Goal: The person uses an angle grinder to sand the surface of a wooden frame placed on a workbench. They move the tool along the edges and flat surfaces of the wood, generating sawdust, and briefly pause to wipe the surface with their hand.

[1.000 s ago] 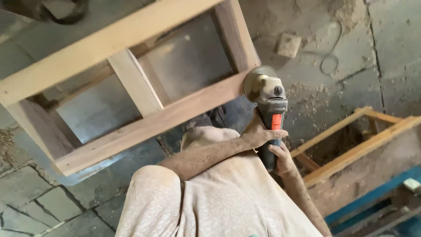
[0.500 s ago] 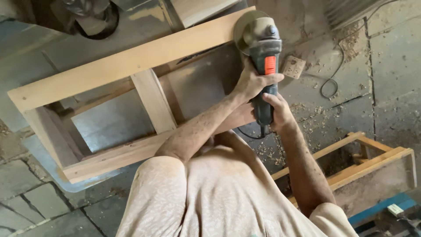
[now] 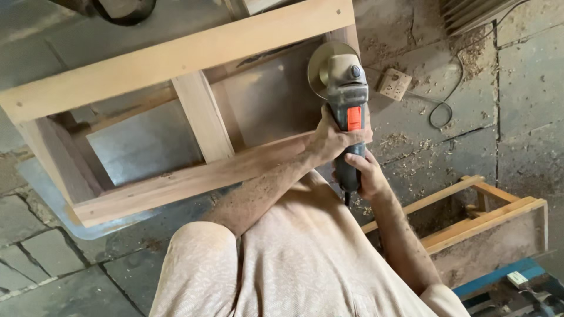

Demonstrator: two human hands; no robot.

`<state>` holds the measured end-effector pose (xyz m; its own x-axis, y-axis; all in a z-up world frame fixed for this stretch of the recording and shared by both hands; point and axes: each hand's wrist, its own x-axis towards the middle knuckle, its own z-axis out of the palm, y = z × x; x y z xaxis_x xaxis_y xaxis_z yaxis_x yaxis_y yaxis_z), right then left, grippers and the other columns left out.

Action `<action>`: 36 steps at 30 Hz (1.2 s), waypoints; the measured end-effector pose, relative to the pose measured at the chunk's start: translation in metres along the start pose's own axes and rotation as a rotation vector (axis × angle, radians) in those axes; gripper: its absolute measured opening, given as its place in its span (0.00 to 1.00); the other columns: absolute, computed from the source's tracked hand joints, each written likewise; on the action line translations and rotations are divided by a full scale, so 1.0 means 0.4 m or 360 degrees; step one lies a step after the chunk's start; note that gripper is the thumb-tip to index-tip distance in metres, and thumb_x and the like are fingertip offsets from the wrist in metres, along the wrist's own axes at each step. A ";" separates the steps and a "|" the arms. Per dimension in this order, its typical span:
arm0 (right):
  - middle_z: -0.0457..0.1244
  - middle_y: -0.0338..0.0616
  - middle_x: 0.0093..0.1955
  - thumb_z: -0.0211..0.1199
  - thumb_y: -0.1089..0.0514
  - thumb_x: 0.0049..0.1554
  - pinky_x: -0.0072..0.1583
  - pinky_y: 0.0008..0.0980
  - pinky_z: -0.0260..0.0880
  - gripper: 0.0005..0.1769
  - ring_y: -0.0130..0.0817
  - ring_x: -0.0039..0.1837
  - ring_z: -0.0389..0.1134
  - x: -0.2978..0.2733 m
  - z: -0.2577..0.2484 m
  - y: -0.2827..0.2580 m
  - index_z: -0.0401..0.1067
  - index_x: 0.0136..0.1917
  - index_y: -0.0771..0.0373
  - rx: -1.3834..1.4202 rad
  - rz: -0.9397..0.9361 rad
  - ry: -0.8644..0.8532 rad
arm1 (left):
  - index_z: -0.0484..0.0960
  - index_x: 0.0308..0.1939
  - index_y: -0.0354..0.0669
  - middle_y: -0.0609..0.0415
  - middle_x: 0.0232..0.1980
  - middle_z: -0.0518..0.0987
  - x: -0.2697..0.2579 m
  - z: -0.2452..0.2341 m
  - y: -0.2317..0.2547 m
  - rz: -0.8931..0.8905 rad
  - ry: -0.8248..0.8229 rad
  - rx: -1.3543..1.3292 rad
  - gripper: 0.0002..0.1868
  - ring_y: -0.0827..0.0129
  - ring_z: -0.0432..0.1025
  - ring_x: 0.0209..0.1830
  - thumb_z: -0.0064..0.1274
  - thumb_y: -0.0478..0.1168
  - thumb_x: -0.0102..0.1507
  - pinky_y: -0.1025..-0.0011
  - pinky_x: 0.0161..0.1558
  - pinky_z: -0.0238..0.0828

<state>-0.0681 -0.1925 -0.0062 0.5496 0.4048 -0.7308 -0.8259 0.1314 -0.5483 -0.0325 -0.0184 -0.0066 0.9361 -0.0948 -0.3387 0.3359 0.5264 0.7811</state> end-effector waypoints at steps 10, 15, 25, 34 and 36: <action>0.67 0.54 0.49 0.65 0.51 0.55 0.48 0.41 0.77 0.28 0.42 0.45 0.72 -0.091 -0.061 0.091 0.65 0.63 0.68 -0.0030 0.0038 0.0032 | 0.74 0.54 0.34 0.57 0.46 0.75 -0.097 0.049 -0.058 0.0303 -0.0093 -0.0030 0.26 0.72 0.72 0.44 0.70 0.35 0.57 0.71 0.47 0.77; 0.68 0.52 0.52 0.65 0.52 0.56 0.53 0.39 0.76 0.29 0.40 0.51 0.72 -0.143 -0.092 0.142 0.65 0.65 0.70 0.0031 -0.0010 0.0027 | 0.64 0.63 0.34 0.52 0.52 0.71 -0.150 0.082 -0.113 0.0134 0.0062 0.0277 0.41 0.67 0.70 0.51 0.72 0.43 0.54 0.69 0.52 0.76; 0.66 0.54 0.53 0.65 0.52 0.59 0.51 0.42 0.75 0.31 0.44 0.51 0.70 -0.313 -0.208 0.317 0.64 0.68 0.72 0.0146 -0.0016 0.0237 | 0.52 0.69 0.32 0.46 0.55 0.71 -0.263 0.178 -0.243 -0.0251 -0.0094 0.0439 0.56 0.60 0.71 0.52 0.72 0.49 0.48 0.66 0.54 0.77; 0.67 0.48 0.60 0.64 0.53 0.55 0.61 0.45 0.72 0.33 0.43 0.59 0.70 -0.332 -0.219 0.365 0.61 0.70 0.66 0.0501 -0.0030 0.0337 | 0.49 0.71 0.30 0.41 0.60 0.70 -0.256 0.194 -0.273 -0.0315 -0.0140 0.0640 0.62 0.57 0.70 0.59 0.75 0.49 0.47 0.65 0.60 0.72; 0.67 0.50 0.58 0.66 0.51 0.54 0.60 0.44 0.75 0.34 0.44 0.58 0.71 -0.277 -0.191 0.318 0.62 0.69 0.66 0.0486 -0.0087 0.0233 | 0.50 0.72 0.32 0.42 0.61 0.69 -0.206 0.169 -0.230 -0.0187 -0.0076 0.0659 0.60 0.57 0.70 0.59 0.75 0.48 0.48 0.63 0.59 0.72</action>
<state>-0.2245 -0.2897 -0.0261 0.5882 0.2586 -0.7663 -0.7820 0.4234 -0.4574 -0.1335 -0.1161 -0.0150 0.8895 -0.1781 -0.4207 0.4448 0.1274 0.8865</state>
